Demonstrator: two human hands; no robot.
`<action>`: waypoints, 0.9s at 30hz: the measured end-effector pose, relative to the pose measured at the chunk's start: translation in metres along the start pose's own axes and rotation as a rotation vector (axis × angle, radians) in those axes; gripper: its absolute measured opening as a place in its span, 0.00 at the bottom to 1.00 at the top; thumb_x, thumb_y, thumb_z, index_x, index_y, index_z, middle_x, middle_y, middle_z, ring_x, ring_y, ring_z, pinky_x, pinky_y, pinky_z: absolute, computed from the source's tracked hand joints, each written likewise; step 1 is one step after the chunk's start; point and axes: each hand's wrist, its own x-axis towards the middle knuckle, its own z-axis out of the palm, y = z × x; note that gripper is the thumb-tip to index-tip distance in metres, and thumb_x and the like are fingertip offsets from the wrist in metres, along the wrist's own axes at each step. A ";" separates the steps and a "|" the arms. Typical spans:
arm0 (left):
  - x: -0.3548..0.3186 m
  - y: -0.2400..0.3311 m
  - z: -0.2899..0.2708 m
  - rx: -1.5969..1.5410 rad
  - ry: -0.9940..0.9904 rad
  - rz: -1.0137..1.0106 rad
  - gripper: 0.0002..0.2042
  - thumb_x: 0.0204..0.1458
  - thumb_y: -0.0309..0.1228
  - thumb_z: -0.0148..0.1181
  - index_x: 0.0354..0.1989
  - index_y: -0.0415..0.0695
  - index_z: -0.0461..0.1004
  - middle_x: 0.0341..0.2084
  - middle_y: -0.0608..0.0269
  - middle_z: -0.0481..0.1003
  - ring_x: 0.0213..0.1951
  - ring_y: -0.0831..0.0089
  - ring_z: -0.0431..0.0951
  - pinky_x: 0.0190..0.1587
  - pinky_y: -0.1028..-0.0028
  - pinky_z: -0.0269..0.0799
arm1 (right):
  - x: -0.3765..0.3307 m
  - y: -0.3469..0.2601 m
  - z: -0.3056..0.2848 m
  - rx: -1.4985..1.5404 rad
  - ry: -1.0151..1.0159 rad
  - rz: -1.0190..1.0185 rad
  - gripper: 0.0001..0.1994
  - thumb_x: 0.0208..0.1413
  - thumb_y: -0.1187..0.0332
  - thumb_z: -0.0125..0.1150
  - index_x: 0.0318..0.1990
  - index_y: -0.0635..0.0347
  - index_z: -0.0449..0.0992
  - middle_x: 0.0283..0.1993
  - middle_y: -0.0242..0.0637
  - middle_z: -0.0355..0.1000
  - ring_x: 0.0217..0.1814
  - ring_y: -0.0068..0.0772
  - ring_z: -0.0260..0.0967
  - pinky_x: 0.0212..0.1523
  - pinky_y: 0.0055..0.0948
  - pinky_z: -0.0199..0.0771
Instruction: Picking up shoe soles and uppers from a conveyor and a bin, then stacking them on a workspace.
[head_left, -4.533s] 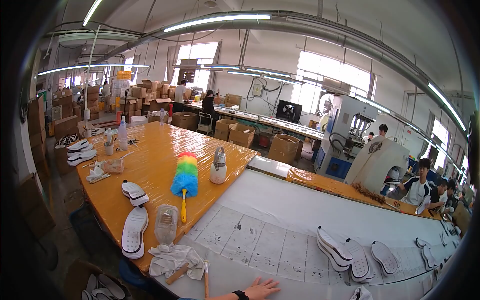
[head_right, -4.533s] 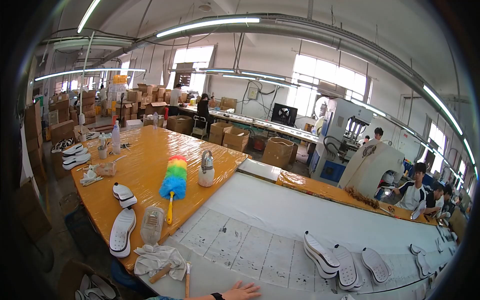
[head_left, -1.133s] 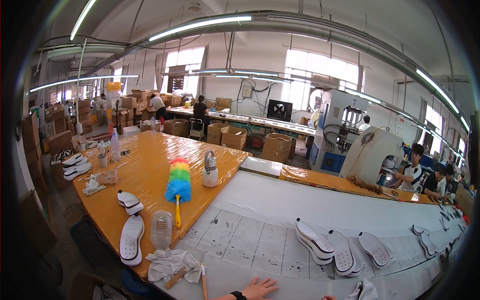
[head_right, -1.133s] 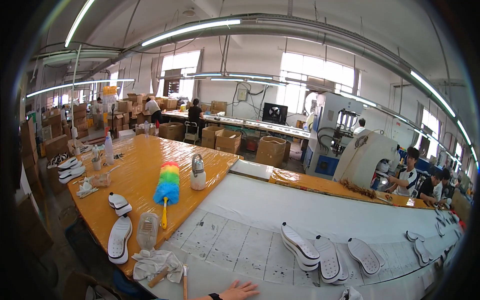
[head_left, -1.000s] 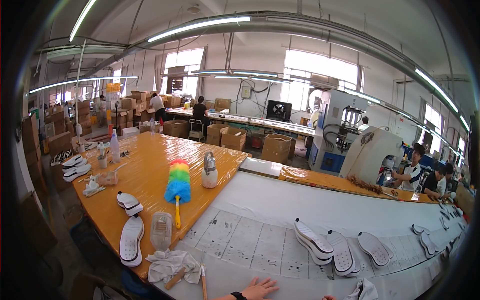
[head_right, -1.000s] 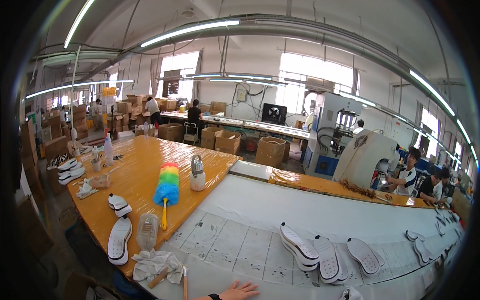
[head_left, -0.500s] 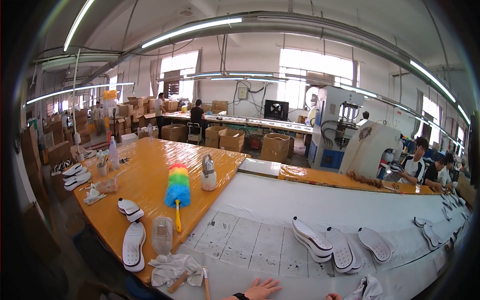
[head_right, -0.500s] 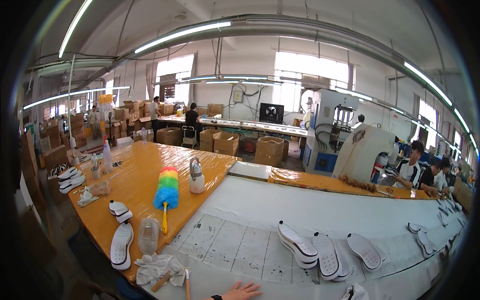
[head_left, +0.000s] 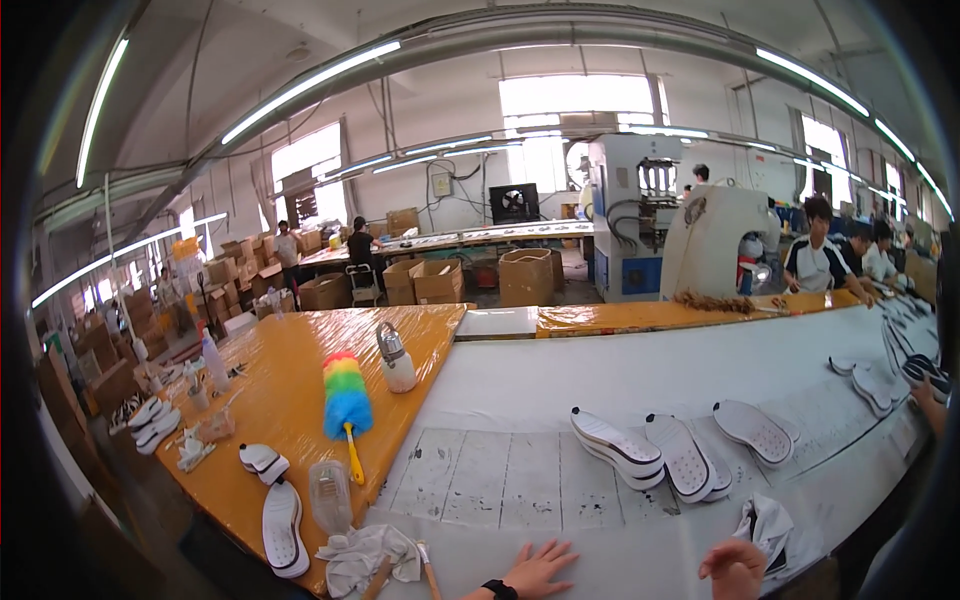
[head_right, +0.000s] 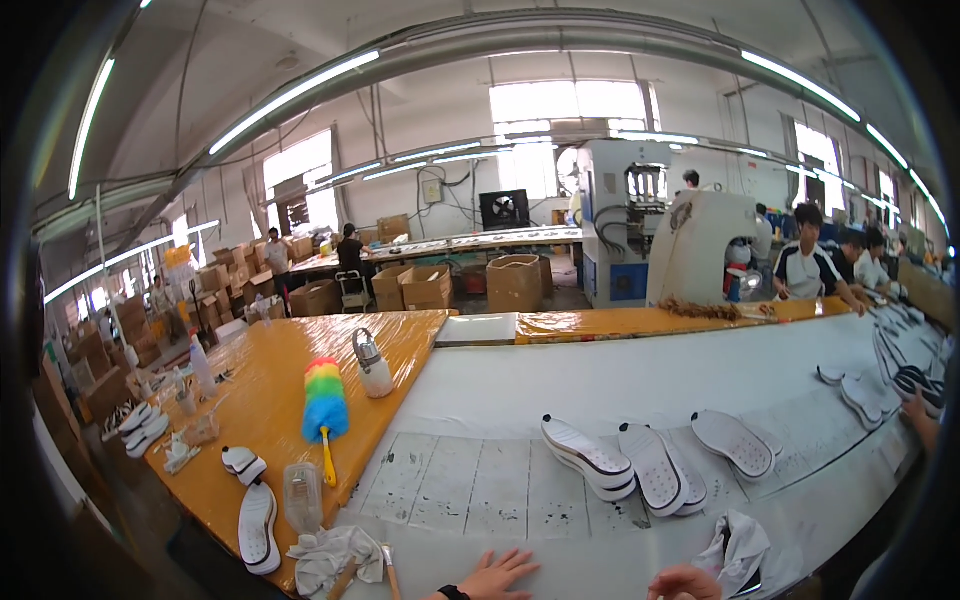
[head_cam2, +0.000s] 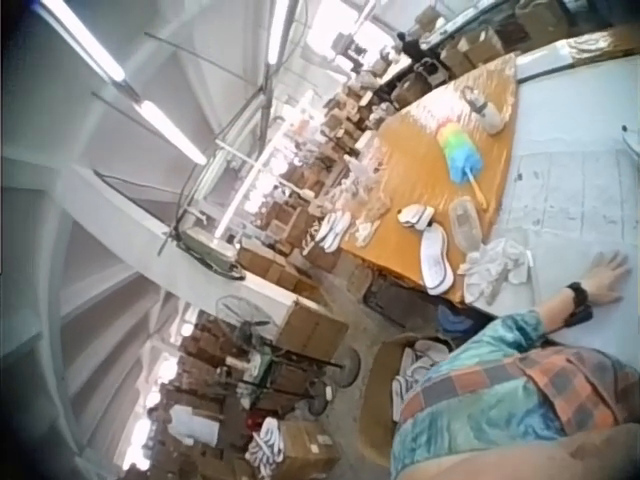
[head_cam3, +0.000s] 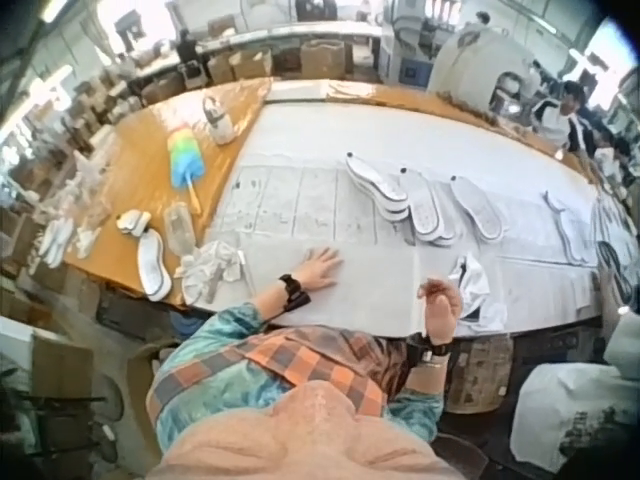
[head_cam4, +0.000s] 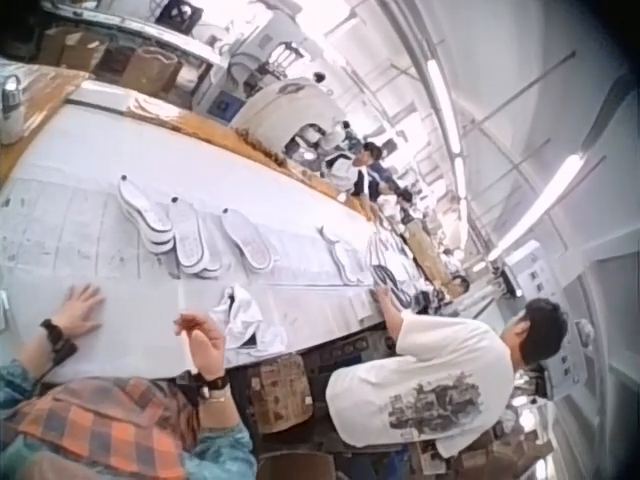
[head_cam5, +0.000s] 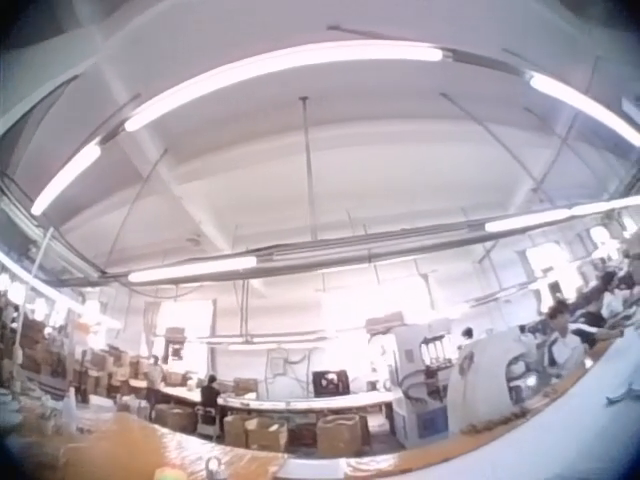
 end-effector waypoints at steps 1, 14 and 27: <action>-0.003 0.000 0.002 0.012 -0.015 -0.004 0.32 0.47 0.43 0.52 0.60 0.49 0.49 0.62 0.54 0.40 0.63 0.55 0.34 0.60 0.51 0.28 | 0.003 -0.018 0.012 0.066 -0.049 0.009 0.19 0.53 0.63 0.52 0.45 0.73 0.65 0.41 0.45 0.68 0.39 0.35 0.66 0.38 0.31 0.66; 0.019 -0.008 0.013 0.227 -0.010 0.023 0.32 0.47 0.53 0.47 0.60 0.56 0.49 0.62 0.62 0.43 0.63 0.61 0.37 0.58 0.49 0.29 | 0.021 -0.121 0.015 0.579 -0.584 -0.255 0.27 0.46 0.61 0.62 0.51 0.68 0.62 0.31 0.47 0.70 0.23 0.33 0.64 0.21 0.26 0.63; 0.028 -0.012 0.014 0.239 -0.064 -0.046 0.35 0.46 0.55 0.46 0.61 0.54 0.46 0.62 0.57 0.39 0.63 0.58 0.34 0.58 0.49 0.25 | 0.048 -0.113 -0.110 0.589 -0.746 -0.104 0.13 0.49 0.68 0.57 0.40 0.67 0.69 0.30 0.46 0.69 0.23 0.36 0.64 0.21 0.27 0.61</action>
